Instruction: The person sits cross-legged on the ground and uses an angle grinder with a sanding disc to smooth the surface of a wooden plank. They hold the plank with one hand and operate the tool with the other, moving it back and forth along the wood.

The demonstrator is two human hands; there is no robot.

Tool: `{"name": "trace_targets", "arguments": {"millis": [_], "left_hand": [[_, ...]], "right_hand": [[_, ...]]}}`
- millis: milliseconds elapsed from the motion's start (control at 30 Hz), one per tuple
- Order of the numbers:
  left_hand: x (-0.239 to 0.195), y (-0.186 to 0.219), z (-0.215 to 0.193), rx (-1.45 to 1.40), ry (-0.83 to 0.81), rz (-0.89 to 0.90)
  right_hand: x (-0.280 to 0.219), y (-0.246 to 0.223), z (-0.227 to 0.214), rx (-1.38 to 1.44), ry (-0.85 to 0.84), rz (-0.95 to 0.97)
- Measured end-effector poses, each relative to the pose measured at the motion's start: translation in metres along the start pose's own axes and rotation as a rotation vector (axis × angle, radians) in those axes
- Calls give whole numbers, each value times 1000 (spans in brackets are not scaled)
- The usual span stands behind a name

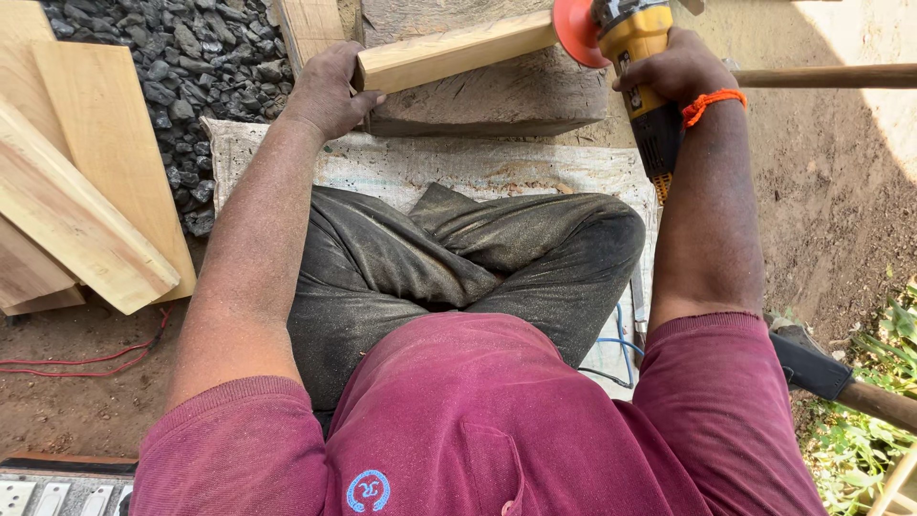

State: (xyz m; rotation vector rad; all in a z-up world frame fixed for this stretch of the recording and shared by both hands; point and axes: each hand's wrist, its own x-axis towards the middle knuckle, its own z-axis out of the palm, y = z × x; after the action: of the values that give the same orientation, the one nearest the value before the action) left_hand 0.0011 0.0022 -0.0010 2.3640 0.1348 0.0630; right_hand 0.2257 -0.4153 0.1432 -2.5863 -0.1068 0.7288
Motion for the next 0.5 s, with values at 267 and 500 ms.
{"name": "trace_targets", "arguments": {"millis": [267, 500], "left_hand": [[-1, 1, 1, 11, 2, 17], [-2, 0, -4, -17, 3, 51]], "right_hand": [[-28, -54, 33, 40, -115, -168], [-60, -118, 75, -129, -144, -171]]}}
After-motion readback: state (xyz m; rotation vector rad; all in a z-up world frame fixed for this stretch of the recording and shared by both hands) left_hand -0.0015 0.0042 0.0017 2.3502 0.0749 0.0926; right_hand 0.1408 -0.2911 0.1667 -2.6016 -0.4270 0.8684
